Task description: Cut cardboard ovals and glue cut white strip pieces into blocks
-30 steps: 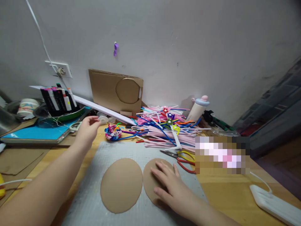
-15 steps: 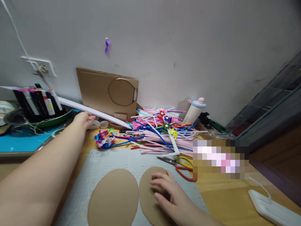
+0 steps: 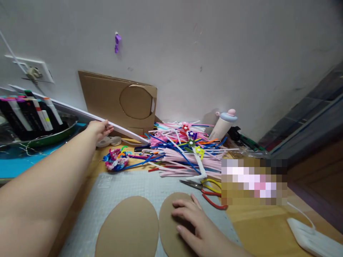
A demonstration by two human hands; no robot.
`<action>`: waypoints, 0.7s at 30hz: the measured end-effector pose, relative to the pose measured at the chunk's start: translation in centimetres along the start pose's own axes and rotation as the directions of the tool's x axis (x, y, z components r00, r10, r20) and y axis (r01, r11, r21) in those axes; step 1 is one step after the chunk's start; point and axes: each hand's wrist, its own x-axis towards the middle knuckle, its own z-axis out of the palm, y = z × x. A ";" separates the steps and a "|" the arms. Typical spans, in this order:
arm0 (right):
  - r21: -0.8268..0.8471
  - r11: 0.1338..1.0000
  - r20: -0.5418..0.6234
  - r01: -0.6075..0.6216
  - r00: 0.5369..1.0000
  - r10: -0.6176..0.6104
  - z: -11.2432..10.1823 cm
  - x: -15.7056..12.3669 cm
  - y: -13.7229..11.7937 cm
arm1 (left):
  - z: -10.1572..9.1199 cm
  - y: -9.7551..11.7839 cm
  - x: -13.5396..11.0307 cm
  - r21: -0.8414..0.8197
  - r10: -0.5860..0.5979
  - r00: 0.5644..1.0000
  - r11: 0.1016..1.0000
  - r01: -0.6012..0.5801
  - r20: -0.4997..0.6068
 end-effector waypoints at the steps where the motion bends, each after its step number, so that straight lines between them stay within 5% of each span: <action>1: -0.007 1.000 0.004 0.002 1.000 -0.002 0.0 0.0 0.0 | 0.0 0.0 0.0 0.001 -0.008 1.000 1.000 0.008 -0.005; 13: -0.059 0.998 0.055 0.004 0.999 -0.001 -0.5 -0.1 -0.2 | -0.8 2.9 -1.2 -0.134 -0.057 0.996 0.990 0.047 -0.073; 21: -0.074 0.997 0.047 0.022 0.999 -0.018 -0.4 -0.4 -0.3 | 1.2 5.8 -4.3 -0.352 -0.002 0.998 0.936 -0.020 -0.065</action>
